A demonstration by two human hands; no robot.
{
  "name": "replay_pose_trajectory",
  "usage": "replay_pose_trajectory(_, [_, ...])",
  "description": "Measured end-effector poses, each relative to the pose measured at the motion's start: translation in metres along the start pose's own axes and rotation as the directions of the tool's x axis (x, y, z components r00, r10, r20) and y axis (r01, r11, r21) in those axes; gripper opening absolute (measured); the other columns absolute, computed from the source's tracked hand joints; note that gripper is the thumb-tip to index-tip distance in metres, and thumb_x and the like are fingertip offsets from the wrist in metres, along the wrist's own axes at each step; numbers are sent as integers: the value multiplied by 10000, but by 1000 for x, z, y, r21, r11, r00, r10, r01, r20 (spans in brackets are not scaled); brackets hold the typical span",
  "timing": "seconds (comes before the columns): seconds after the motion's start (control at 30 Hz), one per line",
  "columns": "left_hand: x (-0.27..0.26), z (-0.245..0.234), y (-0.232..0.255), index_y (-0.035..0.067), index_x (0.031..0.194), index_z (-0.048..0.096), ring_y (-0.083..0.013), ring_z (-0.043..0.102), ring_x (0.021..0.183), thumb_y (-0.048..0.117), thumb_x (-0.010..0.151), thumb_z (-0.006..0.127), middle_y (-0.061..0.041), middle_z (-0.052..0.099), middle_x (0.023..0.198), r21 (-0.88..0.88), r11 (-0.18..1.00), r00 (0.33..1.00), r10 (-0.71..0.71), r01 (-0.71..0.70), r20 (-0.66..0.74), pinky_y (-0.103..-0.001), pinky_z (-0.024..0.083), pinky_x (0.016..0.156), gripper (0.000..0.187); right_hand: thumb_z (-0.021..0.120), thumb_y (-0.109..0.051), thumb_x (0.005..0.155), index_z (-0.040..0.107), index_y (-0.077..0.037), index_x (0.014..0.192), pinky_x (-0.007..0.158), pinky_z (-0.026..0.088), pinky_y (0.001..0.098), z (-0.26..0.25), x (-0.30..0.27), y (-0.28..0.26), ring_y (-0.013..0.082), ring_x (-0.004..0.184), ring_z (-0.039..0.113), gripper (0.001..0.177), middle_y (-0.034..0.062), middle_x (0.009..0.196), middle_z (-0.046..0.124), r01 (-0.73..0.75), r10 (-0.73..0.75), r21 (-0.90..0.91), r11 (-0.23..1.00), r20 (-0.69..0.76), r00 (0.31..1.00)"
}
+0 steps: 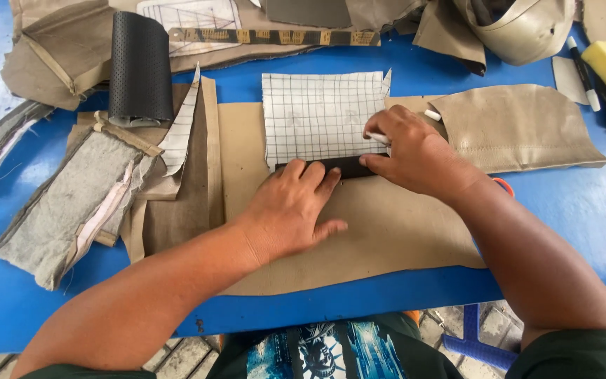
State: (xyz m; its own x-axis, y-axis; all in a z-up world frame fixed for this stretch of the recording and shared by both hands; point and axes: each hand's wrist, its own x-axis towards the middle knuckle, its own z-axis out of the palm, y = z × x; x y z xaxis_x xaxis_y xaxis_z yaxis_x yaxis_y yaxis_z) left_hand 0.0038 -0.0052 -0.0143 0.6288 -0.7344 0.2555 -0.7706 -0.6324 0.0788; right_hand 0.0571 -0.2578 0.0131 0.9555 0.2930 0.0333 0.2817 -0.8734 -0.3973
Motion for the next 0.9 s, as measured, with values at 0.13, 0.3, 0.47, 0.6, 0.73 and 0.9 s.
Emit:
replay_pose_trajectory(0.13, [-2, -3, 12, -7, 1438, 534, -361, 558, 1040, 709, 838, 630, -174, 552, 1159, 26, 997, 990, -74, 72, 117, -475, 551, 875, 939, 703, -175, 890, 699, -280, 1152, 853, 542, 440, -12, 11, -12, 272, 999, 703, 283, 52, 1011, 695, -84, 108, 285, 955, -70, 992])
replay_pose_trajectory(0.3, [-2, -8, 18, -56, 1426, 519, -419, 541, 1198, 691, 896, 606, -237, 529, 1274, 27, 995, 982, -104, 101, 160, -524, 498, 1023, 920, 673, -191, 1023, 726, -104, 1272, 709, 556, 403, -15, 17, -65, 293, 835, 689, 268, 196, 1045, 710, 290, -272, 432, 854, -104, 957])
replay_pose_trajectory(0.47, [-3, -11, 21, -76, 1406, 527, -436, 528, 1240, 722, 880, 599, -253, 536, 1287, 40, 993, 979, -113, 107, 173, -559, 477, 1057, 959, 751, -132, 946, 703, -72, 1173, 709, 639, 250, 24, 36, -87, 128, 783, 722, 239, 105, 876, 755, 57, -111, 766, 641, 18, 994])
replay_pose_trajectory(0.6, [-1, -9, 19, -86, 1363, 553, -456, 521, 1241, 712, 872, 620, -258, 540, 1272, 6, 994, 973, -105, 106, 206, -596, 446, 1076, 940, 754, -214, 955, 734, -146, 1120, 623, 625, 271, 36, 41, -95, 107, 665, 709, 179, 49, 741, 754, 114, -190, 668, 736, 42, 981])
replay_pose_trajectory(0.73, [-1, -13, 19, -82, 1394, 528, -464, 508, 1253, 711, 881, 613, -247, 532, 1274, -1, 995, 971, -100, 102, 218, -609, 436, 1085, 948, 748, -242, 961, 739, -161, 1096, 649, 604, 280, 21, 40, -94, 114, 658, 685, 157, 56, 701, 748, 157, -239, 591, 791, 63, 969])
replay_pose_trajectory(0.9, [-5, -6, 15, -76, 1424, 507, -417, 540, 1208, 696, 913, 556, -264, 532, 1290, 38, 997, 983, -74, 69, 170, -543, 504, 1029, 928, 723, -75, 946, 753, -98, 1097, 655, 610, 413, -19, 30, -77, 250, 635, 705, 156, 188, 737, 749, 124, -214, 431, 894, 167, 962])
